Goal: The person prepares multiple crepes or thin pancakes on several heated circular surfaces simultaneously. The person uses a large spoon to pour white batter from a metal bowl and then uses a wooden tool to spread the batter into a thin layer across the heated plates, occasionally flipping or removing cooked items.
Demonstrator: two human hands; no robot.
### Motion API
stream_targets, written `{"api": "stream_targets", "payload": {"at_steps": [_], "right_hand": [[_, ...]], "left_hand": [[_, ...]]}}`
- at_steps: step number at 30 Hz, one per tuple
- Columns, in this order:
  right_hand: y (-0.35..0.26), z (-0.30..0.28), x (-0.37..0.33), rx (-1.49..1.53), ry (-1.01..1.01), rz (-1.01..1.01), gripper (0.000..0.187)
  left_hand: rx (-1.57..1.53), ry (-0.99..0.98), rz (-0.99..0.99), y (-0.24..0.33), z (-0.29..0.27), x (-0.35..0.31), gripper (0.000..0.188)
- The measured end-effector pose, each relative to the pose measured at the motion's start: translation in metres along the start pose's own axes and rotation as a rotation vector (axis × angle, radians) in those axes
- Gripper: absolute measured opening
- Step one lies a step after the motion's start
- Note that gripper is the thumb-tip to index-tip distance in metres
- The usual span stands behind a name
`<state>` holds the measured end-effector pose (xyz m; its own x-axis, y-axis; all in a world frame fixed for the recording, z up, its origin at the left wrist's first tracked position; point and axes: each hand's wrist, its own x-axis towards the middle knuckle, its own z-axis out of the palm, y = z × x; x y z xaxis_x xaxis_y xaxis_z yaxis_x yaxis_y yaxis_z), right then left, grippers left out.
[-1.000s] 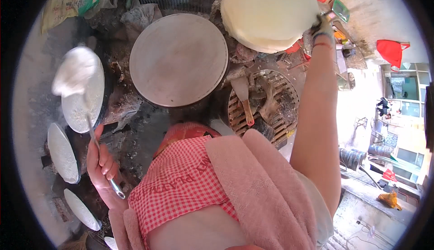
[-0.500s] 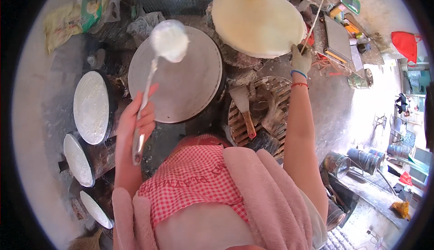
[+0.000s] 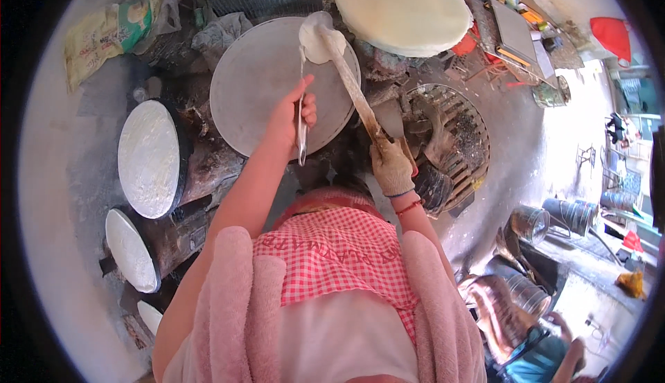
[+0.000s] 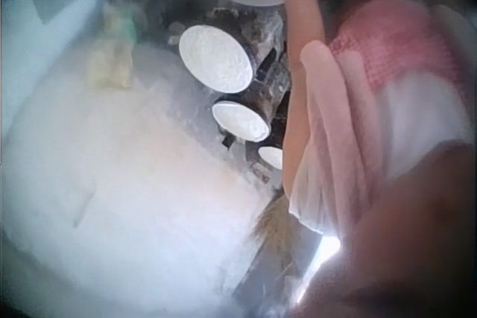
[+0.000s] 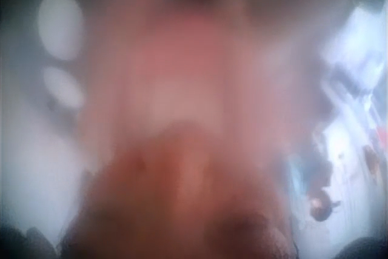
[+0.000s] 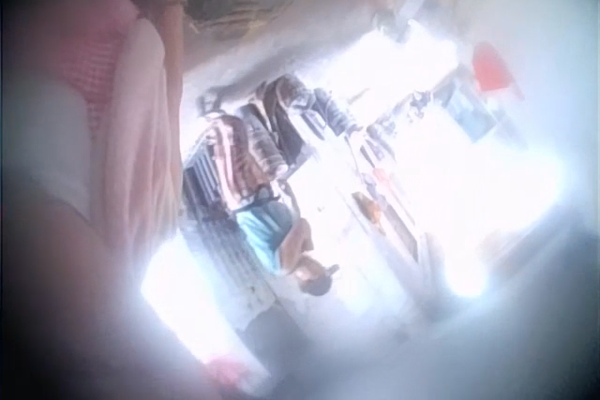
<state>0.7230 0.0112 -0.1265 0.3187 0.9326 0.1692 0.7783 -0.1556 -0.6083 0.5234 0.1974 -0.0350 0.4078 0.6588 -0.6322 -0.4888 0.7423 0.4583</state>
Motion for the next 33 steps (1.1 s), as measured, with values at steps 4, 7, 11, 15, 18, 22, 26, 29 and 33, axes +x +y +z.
{"api": "stream_targets", "payload": {"at_steps": [4, 7, 11, 15, 18, 22, 26, 29, 33], "right_hand": [[-0.049, -0.002, -0.012, -0.036, -0.193, 0.163, 0.038], [-0.102, 0.014, 0.008, 0.029, -0.269, 0.264, 0.049], [-0.114, 0.037, 0.041, 0.156, -0.275, 0.287, 0.043], [-0.072, 0.041, 0.010, 0.345, -0.001, 0.278, 0.043], [-0.108, 0.072, 0.024, 0.303, -0.090, 0.117, 0.045], [-0.145, 0.069, 0.079, 0.051, -0.275, 0.122, 0.046], [-0.095, 0.037, 0.067, 0.329, -0.143, 0.073, 0.046], [-0.103, 0.071, 0.062, 0.393, -0.131, 0.113, 0.046], [-0.163, 0.042, 0.097, 0.309, -0.512, 0.347, 0.046]], "left_hand": [[0.040, 0.121, 0.204, 0.037, -0.064, 0.028, 0.022], [0.006, 0.223, 0.392, 0.063, -0.113, 0.014, 0.021], [0.061, 0.310, 0.563, 0.073, -0.194, -0.063, 0.038], [0.116, 0.270, 0.572, 0.057, -0.229, -0.215, 0.042], [0.133, 0.220, 0.421, 0.036, -0.252, -0.256, 0.041], [0.109, 0.303, 0.330, 0.016, -0.269, -0.245, 0.034], [0.178, 0.388, 0.599, 0.016, -0.244, -0.294, 0.036], [0.327, 0.427, 0.659, 0.012, -0.268, -0.295, 0.039], [0.166, 0.516, 0.705, -0.007, -0.237, -0.298, 0.038]]}}
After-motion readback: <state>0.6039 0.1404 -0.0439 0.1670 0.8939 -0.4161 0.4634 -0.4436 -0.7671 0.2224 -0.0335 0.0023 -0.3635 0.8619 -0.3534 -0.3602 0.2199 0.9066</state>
